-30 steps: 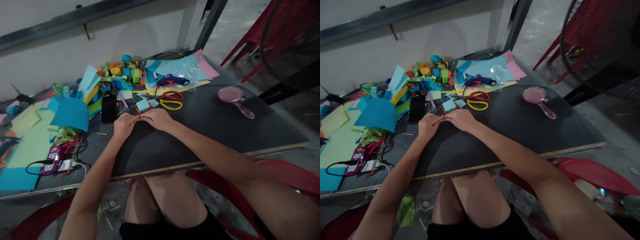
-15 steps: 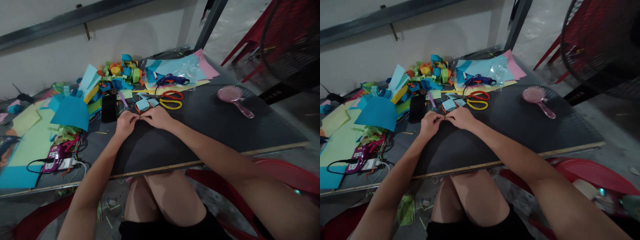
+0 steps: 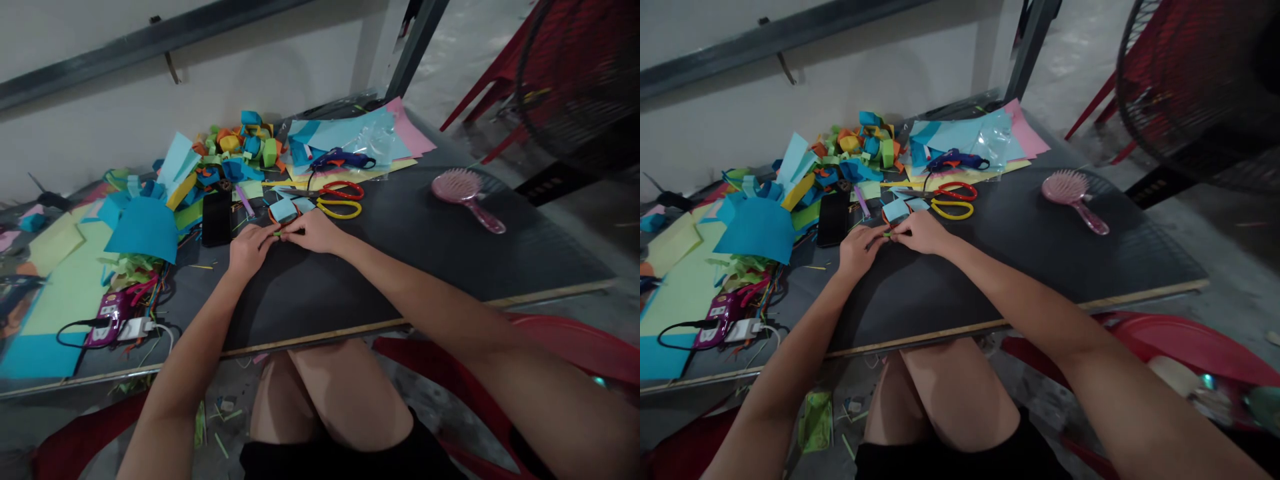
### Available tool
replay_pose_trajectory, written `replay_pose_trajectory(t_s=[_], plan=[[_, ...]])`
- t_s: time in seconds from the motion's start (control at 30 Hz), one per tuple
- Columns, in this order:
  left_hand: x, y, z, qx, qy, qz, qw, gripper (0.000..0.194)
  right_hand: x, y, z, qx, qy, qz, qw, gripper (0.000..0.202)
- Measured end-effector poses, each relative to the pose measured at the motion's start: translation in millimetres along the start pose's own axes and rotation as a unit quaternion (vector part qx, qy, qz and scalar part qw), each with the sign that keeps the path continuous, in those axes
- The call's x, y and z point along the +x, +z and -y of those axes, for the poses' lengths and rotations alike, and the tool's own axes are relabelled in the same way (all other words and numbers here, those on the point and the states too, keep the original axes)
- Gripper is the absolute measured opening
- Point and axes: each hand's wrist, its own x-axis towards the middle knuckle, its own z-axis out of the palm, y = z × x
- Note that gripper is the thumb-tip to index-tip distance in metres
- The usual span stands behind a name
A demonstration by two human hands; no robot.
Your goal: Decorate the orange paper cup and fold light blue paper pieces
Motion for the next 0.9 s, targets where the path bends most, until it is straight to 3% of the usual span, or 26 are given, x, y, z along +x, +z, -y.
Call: replay_pose_trajectory(t_s=[0.1,0.3,0.47,0.7,0.9], plan=[[2,0.4,1,-0.028,0.039,-0.006,0.999,0.021,1,-3,6,-0.033,0.011,0.037,0.999,0.023],[4,-1.7,0,-0.061,0.021,-0.009,0.998,0.025,0,-4,14,-0.072,0.02,0.058,0.995,0.026],[3,-0.7,-2,-0.116,-0.042,-0.008,0.992,0.015,-1,-4,14,-0.079,0.025,0.06,0.995,0.027],[7,-3.3,-11,-0.21,-0.144,-0.02,0.967,0.011,-3,-1,12,-0.118,-0.019,0.03,0.992,0.032],[4,0.0,-8,-0.249,-0.194,-0.011,0.949,0.014,-6,3,13,-0.17,-0.054,0.002,0.984,0.035]])
